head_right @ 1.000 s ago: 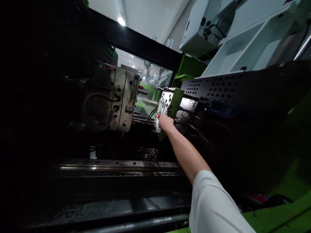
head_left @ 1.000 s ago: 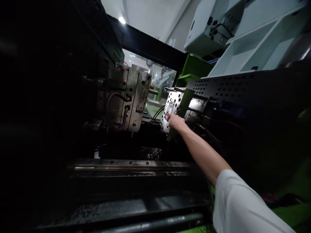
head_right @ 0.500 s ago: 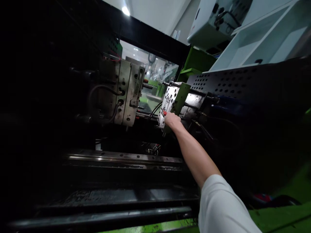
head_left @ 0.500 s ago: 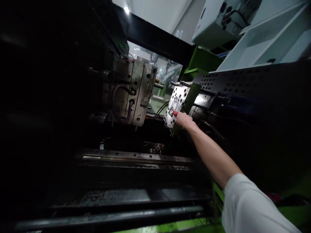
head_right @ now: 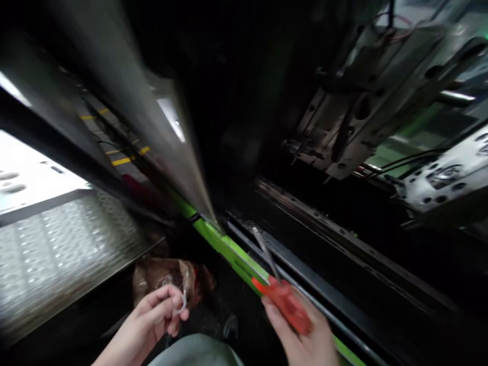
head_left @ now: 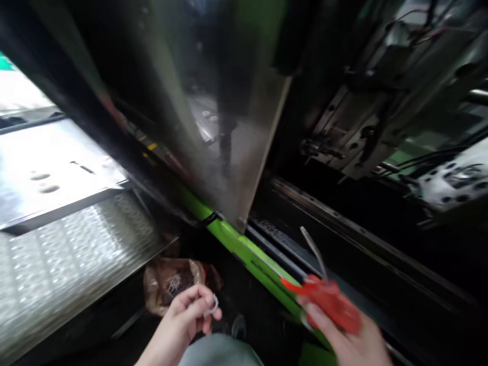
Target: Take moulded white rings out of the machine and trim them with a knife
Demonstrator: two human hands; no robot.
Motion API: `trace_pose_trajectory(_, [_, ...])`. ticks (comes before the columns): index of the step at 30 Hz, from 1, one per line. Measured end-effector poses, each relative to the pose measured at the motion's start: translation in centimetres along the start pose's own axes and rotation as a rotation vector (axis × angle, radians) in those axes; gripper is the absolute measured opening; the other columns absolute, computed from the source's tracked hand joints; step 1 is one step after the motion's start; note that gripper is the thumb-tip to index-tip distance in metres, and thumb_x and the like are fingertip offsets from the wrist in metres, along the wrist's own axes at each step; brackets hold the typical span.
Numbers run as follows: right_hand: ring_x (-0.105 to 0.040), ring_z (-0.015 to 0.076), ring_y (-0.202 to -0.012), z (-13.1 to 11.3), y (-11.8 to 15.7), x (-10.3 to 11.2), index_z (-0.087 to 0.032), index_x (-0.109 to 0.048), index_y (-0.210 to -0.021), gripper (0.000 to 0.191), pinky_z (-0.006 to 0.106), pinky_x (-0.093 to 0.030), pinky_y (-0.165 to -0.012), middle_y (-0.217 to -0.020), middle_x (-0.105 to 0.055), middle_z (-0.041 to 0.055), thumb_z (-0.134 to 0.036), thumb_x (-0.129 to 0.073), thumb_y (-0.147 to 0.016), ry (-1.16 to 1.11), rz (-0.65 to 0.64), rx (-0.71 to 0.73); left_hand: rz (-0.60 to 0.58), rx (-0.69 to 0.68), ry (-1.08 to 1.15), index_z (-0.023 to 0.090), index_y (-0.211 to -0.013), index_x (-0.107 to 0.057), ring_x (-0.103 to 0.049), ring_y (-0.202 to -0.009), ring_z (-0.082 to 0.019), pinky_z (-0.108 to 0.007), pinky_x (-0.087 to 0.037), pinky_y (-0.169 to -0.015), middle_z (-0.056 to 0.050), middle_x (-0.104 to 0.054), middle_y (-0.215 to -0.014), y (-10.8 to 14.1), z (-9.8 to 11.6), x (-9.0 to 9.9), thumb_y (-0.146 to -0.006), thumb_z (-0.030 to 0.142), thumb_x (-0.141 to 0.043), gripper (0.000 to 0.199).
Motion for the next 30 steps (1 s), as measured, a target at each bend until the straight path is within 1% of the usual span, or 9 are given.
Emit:
trace_pose_trajectory(2, [-0.076,0.0309,-0.095,-2.7,-1.8,-6.2,-0.034,-0.074,-0.107,0.034,0.051,-0.065,-0.089,-0.106,-0.077,0.0086,-0.055,-0.075,-0.079,-0.181,0.042,0.145,0.011,-0.040,0.030,0.012,-0.085,-0.063,-0.052,-0.060,-0.010,-0.023,-0.047,-0.062,-0.013,-0.074,-0.086,1.2,2.2,1.0,-0.088,0.037,-0.078,0.029])
trace_pose_trajectory(4, [-0.075,0.0298,-0.100,-5.6,-4.7,-9.5,-0.028,-0.071,-0.112,0.036,0.050,-0.064,-0.093,-0.107,-0.077,0.0088,-0.048,-0.075,-0.083,-0.328,0.125,0.272,0.025,-0.077,0.039,0.011,-0.088,-0.065,-0.055,-0.065,-0.012,-0.024,-0.050,-0.065,-0.014,-0.074,-0.093,2.2,3.9,1.7,-0.090,0.034,-0.076,0.026])
trace_pose_trajectory(7, [-0.076,0.0284,-0.095,-8.2,-5.5,-9.5,-0.024,-0.069,-0.110,0.028,0.048,-0.065,-0.092,-0.105,-0.076,0.0106,-0.041,-0.072,-0.088,-0.425,0.203,0.389,0.025,-0.108,0.068,0.011,-0.089,-0.068,-0.059,-0.069,-0.013,-0.025,-0.052,-0.069,-0.013,-0.073,-0.095,3.3,5.4,2.5,-0.090,0.033,-0.077,0.024])
trace_pose_trajectory(11, [-0.077,0.0266,-0.080,-8.0,1.2,-7.7,-0.022,-0.070,-0.111,0.025,0.041,-0.068,-0.073,-0.098,-0.077,0.0084,-0.029,-0.075,-0.087,-0.321,0.366,0.533,0.080,-0.109,0.107,0.010,-0.087,-0.072,-0.060,-0.070,-0.014,-0.023,-0.053,-0.069,-0.013,-0.073,-0.094,4.2,6.4,4.1,-0.082,0.035,-0.084,0.028])
trace_pose_trajectory(14, [-0.077,0.0245,-0.082,-8.7,2.7,-10.8,-0.022,-0.071,-0.114,0.032,0.035,-0.066,-0.070,-0.104,-0.078,0.0069,-0.022,-0.079,-0.083,-0.128,0.228,0.653,0.130,-0.100,0.139,0.009,-0.083,-0.075,-0.059,-0.071,-0.014,-0.022,-0.053,-0.067,-0.011,-0.070,-0.088,4.6,7.0,5.1,-0.074,0.036,-0.091,0.032])
trace_pose_trajectory(18, [-0.074,0.0239,-0.101,-10.1,-5.0,-20.4,-0.023,-0.071,-0.121,0.033,0.039,-0.061,-0.094,-0.117,-0.076,0.0069,-0.036,-0.069,-0.091,-0.147,0.078,0.661,0.094,-0.131,0.206,0.010,-0.078,-0.075,-0.051,-0.062,-0.010,-0.020,-0.050,-0.058,-0.003,-0.060,-0.072,4.9,8.1,5.4,-0.070,0.035,-0.094,0.032])
trace_pose_trajectory(22, [-0.074,0.0264,-0.100,-7.0,-12.6,-27.1,-0.018,-0.070,-0.117,0.038,0.043,-0.057,-0.099,-0.106,-0.078,0.0091,-0.041,-0.066,-0.087,-0.188,0.077,0.445,0.096,-0.121,0.240,0.009,-0.082,-0.077,-0.048,-0.061,-0.008,-0.018,-0.051,-0.057,-0.002,-0.057,-0.072,5.3,9.3,5.3,-0.070,0.032,-0.094,0.032])
trace_pose_trajectory(26, [-0.073,0.0272,-0.105,-2.9,-13.3,-27.9,-0.016,-0.066,-0.121,0.040,0.044,-0.056,-0.100,-0.112,-0.076,0.0141,-0.033,-0.063,-0.084,-0.174,0.065,0.272,0.044,-0.117,0.260,0.009,-0.085,-0.077,-0.046,-0.062,-0.007,-0.018,-0.051,-0.057,-0.002,-0.059,-0.078,5.3,10.0,5.2,-0.072,0.029,-0.093,0.029])
trace_pose_trajectory(30, [-0.072,0.0262,-0.104,-4.2,-8.2,-24.4,-0.014,-0.067,-0.114,0.033,0.043,-0.059,-0.096,-0.113,-0.074,0.0159,-0.031,-0.065,-0.086,-0.199,0.029,0.299,-0.027,-0.093,0.312,0.009,-0.084,-0.076,-0.045,-0.063,-0.006,-0.017,-0.053,-0.061,-0.003,-0.059,-0.084,4.6,10.4,5.2,-0.077,0.024,-0.089,0.021])
Point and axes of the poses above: each hand's wrist, its own y-axis away from the middle knuckle, its own x-axis out of the back of the hand, z = x × y, the point moved 1 cm from there along -y, towards the middle knuckle
